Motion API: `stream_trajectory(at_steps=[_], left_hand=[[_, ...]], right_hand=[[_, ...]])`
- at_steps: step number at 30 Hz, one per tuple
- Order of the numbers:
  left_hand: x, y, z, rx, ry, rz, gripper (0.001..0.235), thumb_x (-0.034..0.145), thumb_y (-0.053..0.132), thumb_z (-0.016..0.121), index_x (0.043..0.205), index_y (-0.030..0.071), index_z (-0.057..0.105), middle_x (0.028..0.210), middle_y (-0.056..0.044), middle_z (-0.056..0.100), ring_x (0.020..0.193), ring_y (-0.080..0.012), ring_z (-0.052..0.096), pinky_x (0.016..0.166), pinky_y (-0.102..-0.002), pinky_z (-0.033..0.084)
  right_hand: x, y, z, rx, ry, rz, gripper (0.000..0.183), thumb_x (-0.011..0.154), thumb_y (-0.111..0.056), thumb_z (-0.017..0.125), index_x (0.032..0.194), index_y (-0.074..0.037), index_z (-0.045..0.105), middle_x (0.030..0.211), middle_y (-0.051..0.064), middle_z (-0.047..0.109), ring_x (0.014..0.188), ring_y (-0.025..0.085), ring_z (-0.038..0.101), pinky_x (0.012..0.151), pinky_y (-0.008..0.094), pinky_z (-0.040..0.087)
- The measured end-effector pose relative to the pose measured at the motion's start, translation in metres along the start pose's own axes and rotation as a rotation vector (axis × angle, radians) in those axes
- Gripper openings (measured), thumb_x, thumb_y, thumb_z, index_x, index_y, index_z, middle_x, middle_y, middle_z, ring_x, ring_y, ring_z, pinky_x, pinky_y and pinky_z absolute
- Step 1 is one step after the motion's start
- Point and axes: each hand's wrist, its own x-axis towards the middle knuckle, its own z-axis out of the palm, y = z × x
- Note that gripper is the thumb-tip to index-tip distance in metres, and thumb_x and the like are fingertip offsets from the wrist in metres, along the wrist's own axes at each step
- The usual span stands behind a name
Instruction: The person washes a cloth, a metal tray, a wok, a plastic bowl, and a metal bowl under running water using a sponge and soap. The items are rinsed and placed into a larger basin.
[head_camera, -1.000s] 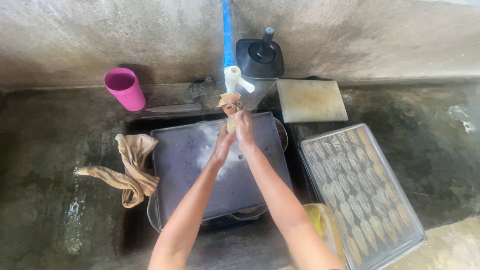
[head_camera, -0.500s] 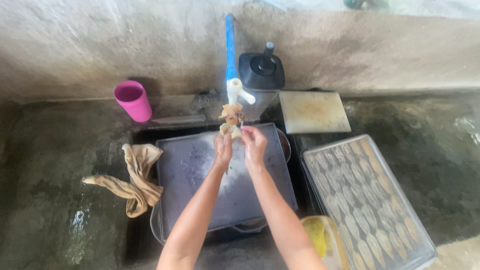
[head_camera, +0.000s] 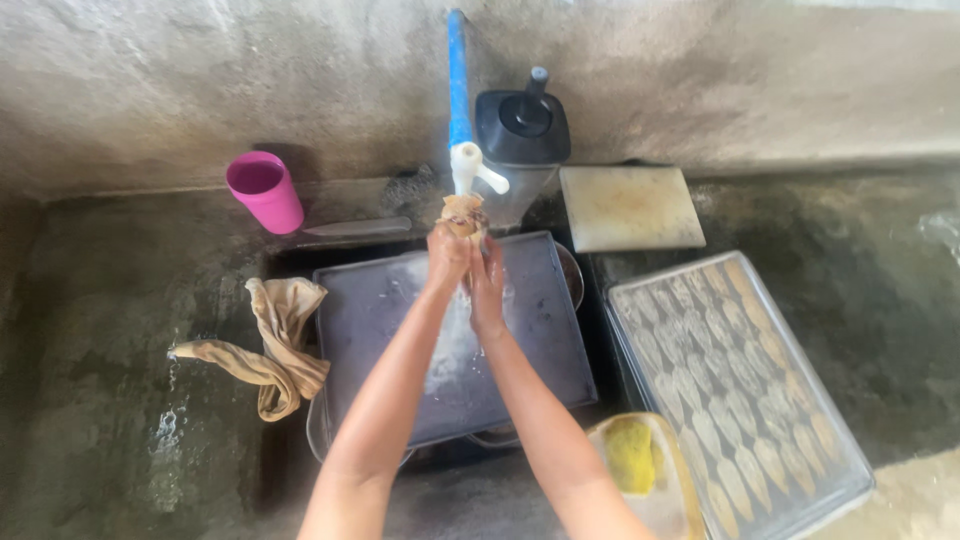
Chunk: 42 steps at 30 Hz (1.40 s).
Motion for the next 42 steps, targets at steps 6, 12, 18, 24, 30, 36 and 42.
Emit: stream_trajectory(at_steps=[6,12,18,24,30,36,42], left_hand=[[-0.016,0.010,-0.040,0.097,-0.109,-0.153,0.016,0.089,0.006,0.066,0.098,-0.003,0.076,0.078,-0.014,0.073,0.068,-0.0155,0.066,0.063,-0.036,0.053],[-0.042,0.008,-0.054,-0.561,-0.233,-0.284,0.011,0.098,0.004,0.070,0.104,-0.003,0.074,0.089,-0.009,0.073,0.071,-0.0140,0.066,0.066,-0.028,0.055],[-0.070,0.002,-0.055,-0.643,-0.116,-0.365,0.045,0.106,0.024,0.064,0.142,0.002,0.048,0.137,-0.007,0.058,0.122,-0.0135,0.061,0.097,-0.030,0.055],[-0.106,-0.065,-0.046,-0.301,-0.205,-0.293,0.060,0.109,0.050,0.049,0.141,-0.001,0.054,0.125,-0.014,0.067,0.111,-0.0192,0.065,0.092,-0.034,0.056],[-0.084,-0.085,-0.028,-0.126,-0.204,-0.013,0.063,0.109,0.052,0.052,0.122,-0.008,0.063,0.101,-0.009,0.066,0.095,-0.0138,0.057,0.077,-0.033,0.048],[-0.079,-0.091,-0.022,-0.103,-0.241,-0.102,0.057,0.106,0.054,0.051,0.099,0.000,0.065,0.068,0.001,0.053,0.067,-0.0093,0.046,0.054,-0.033,0.039],[-0.091,-0.125,-0.006,-0.408,-0.249,-0.237,0.049,0.106,0.049,0.056,0.099,0.002,0.065,0.072,0.004,0.051,0.063,-0.0080,0.041,0.052,-0.030,0.030]], right_hand=[[0.008,0.007,0.008,-0.127,-0.025,-0.088,0.040,0.099,-0.030,0.070,0.129,-0.009,0.054,0.090,-0.004,0.060,0.063,0.002,0.045,0.050,0.020,0.035],[0.006,0.018,-0.001,0.034,0.020,-0.100,0.025,0.109,-0.029,0.061,0.117,-0.006,0.067,0.089,-0.002,0.063,0.073,0.004,0.054,0.061,0.022,0.045],[0.014,0.023,0.020,0.084,0.139,-0.150,0.025,0.102,-0.014,0.057,0.125,-0.004,0.060,0.103,0.002,0.067,0.084,0.008,0.060,0.070,0.024,0.051],[0.017,0.034,0.028,0.110,0.116,-0.048,0.021,0.100,-0.008,0.056,0.116,0.000,0.065,0.098,0.005,0.070,0.079,0.011,0.063,0.063,0.025,0.050],[0.037,-0.006,0.015,0.254,-0.077,0.176,0.016,0.094,0.000,0.062,0.110,0.001,0.064,0.093,0.005,0.070,0.081,0.012,0.065,0.073,0.027,0.052],[0.051,0.003,0.004,0.166,-0.193,0.045,0.021,0.096,0.002,0.059,0.115,0.006,0.066,0.078,0.001,0.061,0.064,0.007,0.054,0.056,0.024,0.041],[0.061,-0.001,0.019,-0.151,-0.063,0.229,0.016,0.095,-0.005,0.059,0.105,0.001,0.070,0.064,0.007,0.057,0.045,0.011,0.047,0.039,0.029,0.034]])
